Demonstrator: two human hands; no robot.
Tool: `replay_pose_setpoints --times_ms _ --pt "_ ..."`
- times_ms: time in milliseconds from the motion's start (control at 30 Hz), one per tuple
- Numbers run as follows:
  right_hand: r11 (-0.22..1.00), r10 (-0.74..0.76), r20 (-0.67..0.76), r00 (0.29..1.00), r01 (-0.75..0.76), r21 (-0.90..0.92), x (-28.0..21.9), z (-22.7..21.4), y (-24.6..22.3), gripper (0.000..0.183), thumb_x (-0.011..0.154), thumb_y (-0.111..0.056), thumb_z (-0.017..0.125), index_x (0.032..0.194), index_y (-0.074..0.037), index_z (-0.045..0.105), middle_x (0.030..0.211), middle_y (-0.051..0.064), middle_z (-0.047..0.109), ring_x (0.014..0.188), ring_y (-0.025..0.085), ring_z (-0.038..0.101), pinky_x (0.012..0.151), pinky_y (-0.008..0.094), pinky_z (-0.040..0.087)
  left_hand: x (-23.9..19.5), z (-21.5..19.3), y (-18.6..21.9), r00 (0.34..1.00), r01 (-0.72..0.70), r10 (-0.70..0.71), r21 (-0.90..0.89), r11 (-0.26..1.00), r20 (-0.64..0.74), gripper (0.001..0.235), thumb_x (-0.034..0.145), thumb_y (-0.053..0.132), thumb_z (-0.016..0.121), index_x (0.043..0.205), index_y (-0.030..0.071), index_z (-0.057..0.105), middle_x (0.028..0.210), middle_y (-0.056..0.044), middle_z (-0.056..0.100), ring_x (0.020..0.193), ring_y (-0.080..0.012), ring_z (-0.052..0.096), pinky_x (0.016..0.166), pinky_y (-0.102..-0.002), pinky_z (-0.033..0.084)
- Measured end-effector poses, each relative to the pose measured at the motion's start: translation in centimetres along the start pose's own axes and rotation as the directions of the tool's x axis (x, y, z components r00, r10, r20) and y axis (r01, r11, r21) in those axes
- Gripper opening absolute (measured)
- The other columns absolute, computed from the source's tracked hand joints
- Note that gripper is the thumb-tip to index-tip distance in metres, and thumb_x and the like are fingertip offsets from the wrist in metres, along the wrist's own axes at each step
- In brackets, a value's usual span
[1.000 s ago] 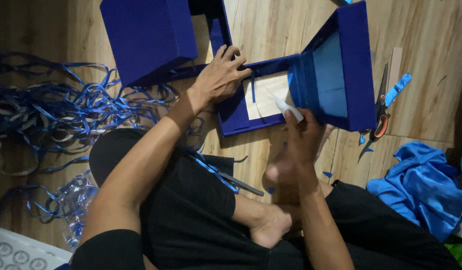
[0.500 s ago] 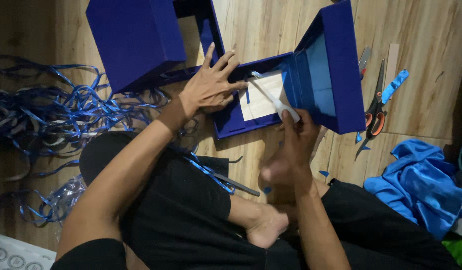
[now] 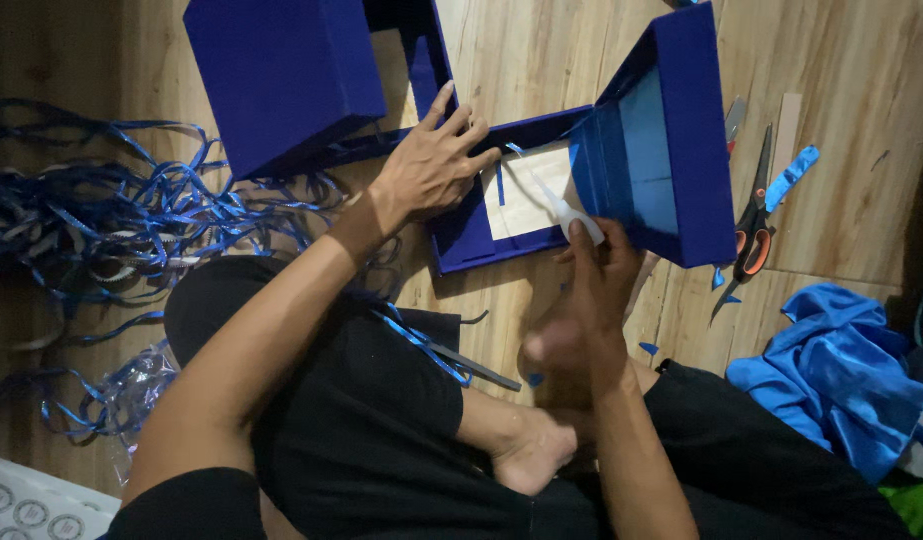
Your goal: The person sits on the floor and applies glue to the inside edges of a blue box using a glue bottle. They then place a plastic bottle filled with a yellow liquid inside the box to weigh it down while the glue sets.
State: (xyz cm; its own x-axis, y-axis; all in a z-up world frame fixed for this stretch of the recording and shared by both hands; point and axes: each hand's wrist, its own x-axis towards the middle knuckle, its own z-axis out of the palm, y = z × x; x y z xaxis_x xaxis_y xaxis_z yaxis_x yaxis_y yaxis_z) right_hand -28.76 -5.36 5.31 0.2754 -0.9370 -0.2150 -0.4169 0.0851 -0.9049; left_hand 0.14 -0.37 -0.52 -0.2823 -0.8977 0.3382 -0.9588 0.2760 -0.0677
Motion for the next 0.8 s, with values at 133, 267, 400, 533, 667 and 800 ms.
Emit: replay_pose_setpoints --times_ms 133,267,400,533,667,800 --pt "0.998 -0.051 0.005 0.999 0.051 -0.022 0.0 0.0 0.1 0.021 0.104 -0.031 0.069 0.109 -0.010 0.070 0.070 0.003 0.070 0.066 0.011 0.070 0.065 0.024 0.053 0.3 -0.1 0.0 0.999 0.038 -0.038 -0.013 0.999 0.017 0.042 0.092 0.031 0.062 0.130 0.019 0.073 0.122 -0.011 0.064 0.126 -0.0381 0.058 0.128 -0.064 0.027" --pt "0.997 -0.076 0.011 0.997 0.076 0.002 0.1 0.1 0.3 0.018 0.105 -0.028 0.071 0.107 -0.010 0.069 0.072 0.003 0.069 0.067 0.011 0.071 0.074 0.024 0.053 0.6 -0.2 -0.1 0.997 0.075 -0.075 -0.062 0.995 -0.004 0.026 0.094 0.027 0.062 0.113 0.016 0.075 0.113 -0.009 0.065 0.125 -0.0361 0.058 0.129 -0.062 0.025" --pt "0.999 0.026 -0.002 1.000 -0.026 -0.034 0.3 0.3 0.7 0.024 0.102 -0.035 0.072 0.110 -0.013 0.069 0.070 0.003 0.070 0.067 0.009 0.070 0.065 0.025 0.051 0.8 -0.1 -0.2 0.996 0.081 -0.084 -0.073 0.994 -0.035 0.025 0.094 0.028 0.063 0.111 0.017 0.076 0.117 -0.010 0.066 0.125 -0.0356 0.059 0.128 -0.061 0.026" --pt "0.991 -0.105 0.016 0.994 0.106 -0.080 0.2 0.6 0.9 0.018 0.103 -0.030 0.073 0.106 -0.013 0.069 0.069 0.003 0.069 0.065 0.009 0.067 0.063 0.024 0.049 0.8 -0.2 0.2 0.993 0.113 -0.115 -0.104 0.988 -0.008 0.021 0.098 0.028 0.060 0.106 0.015 0.075 0.110 -0.007 0.065 0.119 -0.0350 0.059 0.129 -0.062 0.023" --pt "0.985 -0.137 -0.006 0.991 0.136 -0.106 0.0 0.7 0.4 0.021 0.105 -0.033 0.072 0.105 -0.012 0.070 0.080 -0.001 0.065 0.075 0.009 0.060 0.075 0.027 0.048 0.7 0.0 0.1 0.991 0.116 -0.123 -0.143 0.983 -0.047 0.019 0.101 0.030 0.061 0.105 0.015 0.072 0.109 -0.007 0.064 0.117 -0.0345 0.059 0.129 -0.060 0.023" --pt "0.975 -0.167 -0.007 0.986 0.164 -0.149 0.5 0.9 0.8 0.024 0.104 -0.034 0.073 0.108 -0.010 0.071 0.087 -0.001 0.067 0.082 0.010 0.060 0.079 0.029 0.048 0.9 0.0 0.1 0.991 0.124 -0.128 -0.102 0.987 -0.033 0.019 0.102 0.030 0.060 0.104 0.016 0.073 0.110 -0.006 0.064 0.117 -0.0327 0.059 0.128 -0.059 0.025"
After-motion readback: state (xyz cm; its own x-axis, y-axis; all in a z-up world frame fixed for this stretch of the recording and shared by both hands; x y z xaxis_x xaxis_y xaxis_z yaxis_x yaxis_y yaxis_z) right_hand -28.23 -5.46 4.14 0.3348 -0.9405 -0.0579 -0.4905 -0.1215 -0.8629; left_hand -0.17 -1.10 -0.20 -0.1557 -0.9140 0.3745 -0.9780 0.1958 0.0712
